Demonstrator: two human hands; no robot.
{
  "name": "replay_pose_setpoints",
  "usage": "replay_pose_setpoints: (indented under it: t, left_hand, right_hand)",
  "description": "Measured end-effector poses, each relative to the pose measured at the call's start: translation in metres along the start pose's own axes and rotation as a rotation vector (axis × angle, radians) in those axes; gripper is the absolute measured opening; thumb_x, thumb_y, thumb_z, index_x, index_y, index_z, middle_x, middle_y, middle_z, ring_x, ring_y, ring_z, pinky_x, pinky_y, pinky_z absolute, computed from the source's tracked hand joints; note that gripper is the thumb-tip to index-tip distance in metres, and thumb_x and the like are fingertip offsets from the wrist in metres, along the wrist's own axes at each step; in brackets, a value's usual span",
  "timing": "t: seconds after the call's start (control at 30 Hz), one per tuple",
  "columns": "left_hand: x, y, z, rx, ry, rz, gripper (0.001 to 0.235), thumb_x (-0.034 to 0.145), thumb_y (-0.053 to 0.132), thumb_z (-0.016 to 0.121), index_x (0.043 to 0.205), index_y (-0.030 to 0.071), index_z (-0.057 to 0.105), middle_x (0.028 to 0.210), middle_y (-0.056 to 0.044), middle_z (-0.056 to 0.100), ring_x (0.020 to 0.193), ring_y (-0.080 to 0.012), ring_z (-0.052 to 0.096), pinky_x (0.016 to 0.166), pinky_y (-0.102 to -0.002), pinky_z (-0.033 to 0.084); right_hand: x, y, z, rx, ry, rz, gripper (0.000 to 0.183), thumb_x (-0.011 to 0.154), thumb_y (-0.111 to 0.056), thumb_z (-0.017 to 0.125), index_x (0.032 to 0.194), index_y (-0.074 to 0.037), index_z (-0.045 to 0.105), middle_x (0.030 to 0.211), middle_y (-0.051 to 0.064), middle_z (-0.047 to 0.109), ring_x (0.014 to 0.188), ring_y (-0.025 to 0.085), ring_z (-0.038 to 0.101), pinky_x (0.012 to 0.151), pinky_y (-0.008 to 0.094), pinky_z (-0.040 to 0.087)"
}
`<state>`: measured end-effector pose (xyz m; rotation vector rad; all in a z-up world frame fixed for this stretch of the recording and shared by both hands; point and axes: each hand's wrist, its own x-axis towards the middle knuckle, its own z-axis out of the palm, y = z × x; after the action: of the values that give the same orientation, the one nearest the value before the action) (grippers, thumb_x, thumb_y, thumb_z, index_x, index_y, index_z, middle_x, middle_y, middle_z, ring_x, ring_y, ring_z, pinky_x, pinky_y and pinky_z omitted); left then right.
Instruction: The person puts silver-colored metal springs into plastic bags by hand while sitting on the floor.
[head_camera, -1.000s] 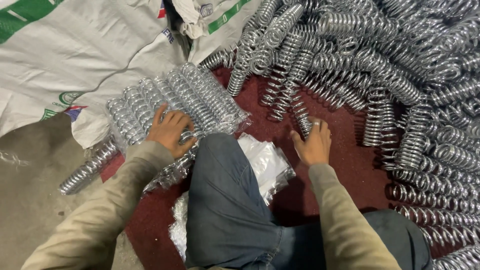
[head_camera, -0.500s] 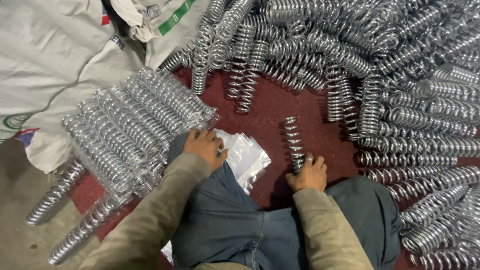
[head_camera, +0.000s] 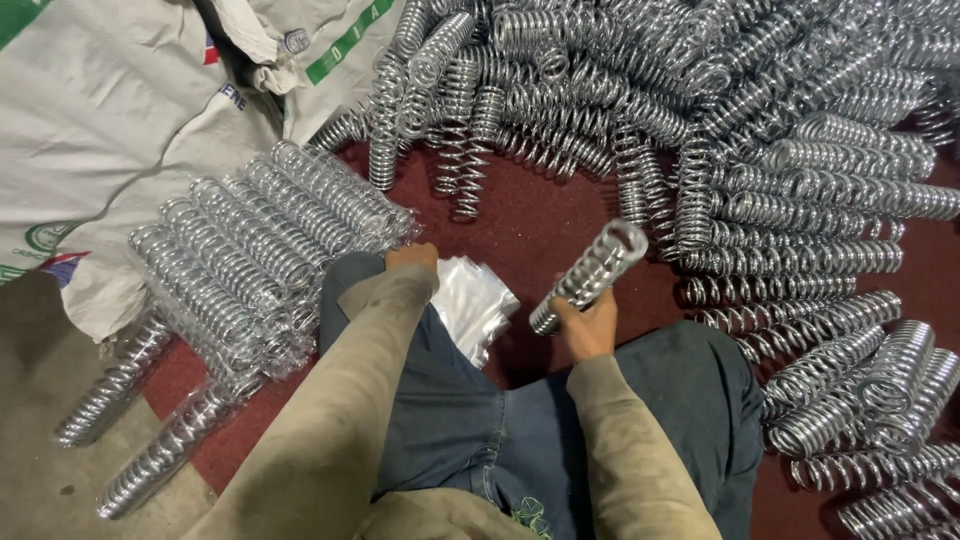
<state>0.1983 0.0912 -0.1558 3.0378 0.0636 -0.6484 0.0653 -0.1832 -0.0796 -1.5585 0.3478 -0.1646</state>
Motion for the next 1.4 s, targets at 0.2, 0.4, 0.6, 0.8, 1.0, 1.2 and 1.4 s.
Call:
replay_pose_setpoints:
  t: [0.2,0.4,0.6,0.8,1.0,1.2,1.4]
  left_hand:
    - [-0.044,0.012,-0.042,-0.039,0.12,-0.049,0.025,0.081,0.007,0.069,0.105,0.007,0.076,0.103,-0.017,0.076,0.102,-0.0388,0.073,0.093,-0.054,0.05]
    - [-0.046,0.006,-0.034,-0.161,0.523,0.049,0.035,0.091,0.004,0.058,0.125,0.004,0.066,0.108,-0.018,0.075,0.106,-0.0351,0.071,0.108,-0.05,0.043]
    - [-0.107,0.039,-0.084,-0.685,1.097,0.704,0.039,0.101,0.001,0.046,0.127,0.019,0.07,0.103,-0.002,0.072,0.087,-0.0271,0.072,0.077,-0.037,0.058]
    - [-0.205,0.08,-0.161,-0.784,1.031,0.973,0.022,0.101,0.018,0.067,0.121,0.015,0.073,0.097,0.0,0.078,0.067,-0.0204,0.074,0.058,-0.029,0.06]
    - [-0.266,0.057,-0.094,-2.514,-0.914,0.41,0.035,0.114,0.03,0.043,0.129,0.0,0.049,0.094,-0.019,0.068,0.043,-0.0206,0.059,0.024,-0.028,0.04]
    - [-0.297,0.132,-0.059,-2.18,-0.106,0.329,0.019,0.089,0.006,0.078,0.103,0.003,0.066,0.113,-0.009,0.067,0.057,-0.0073,0.055,0.046,-0.022,0.044]
    - [-0.295,0.119,-0.066,-1.932,-0.241,0.346,0.007,0.102,0.014,0.063,0.098,0.009,0.06,0.09,-0.009,0.074,0.084,-0.0116,0.067,0.081,-0.026,0.053]
  right_hand:
    - [-0.017,-0.005,0.011,-0.374,-0.153,0.217,0.061,0.063,-0.012,0.091,0.12,-0.006,0.072,0.113,0.017,0.076,0.116,0.036,0.068,0.096,0.052,0.057]
    - [-0.031,-0.012,0.017,0.06,-0.051,0.001,0.062,0.06,0.002,0.09,0.119,0.002,0.069,0.118,0.019,0.074,0.116,0.028,0.065,0.103,0.04,0.05]
    - [-0.057,-0.149,0.008,-0.201,-0.072,-0.545,0.072,0.075,-0.021,0.092,0.137,-0.008,0.057,0.131,0.017,0.066,0.13,0.037,0.058,0.114,0.051,0.039]
    - [-0.04,-0.185,0.006,-0.407,-0.017,-0.964,0.006,0.093,-0.008,0.08,0.097,-0.01,0.075,0.083,0.004,0.069,0.074,0.024,0.068,0.073,0.034,0.057]
    - [-0.093,-0.152,-0.015,-0.302,0.035,-0.692,0.014,0.106,-0.008,0.056,0.096,-0.003,0.064,0.073,0.004,0.056,0.061,0.011,0.05,0.058,0.026,0.041]
    - [-0.122,-0.113,-0.024,-0.583,-0.01,-0.697,0.01,0.1,-0.015,0.063,0.097,-0.006,0.06,0.082,0.005,0.065,0.068,0.016,0.062,0.067,0.028,0.051]
    - [-0.121,-0.113,-0.035,-0.218,-0.098,-0.128,0.023,0.102,-0.03,0.059,0.089,-0.011,0.06,0.076,-0.001,0.06,0.07,0.01,0.057,0.069,0.027,0.048]
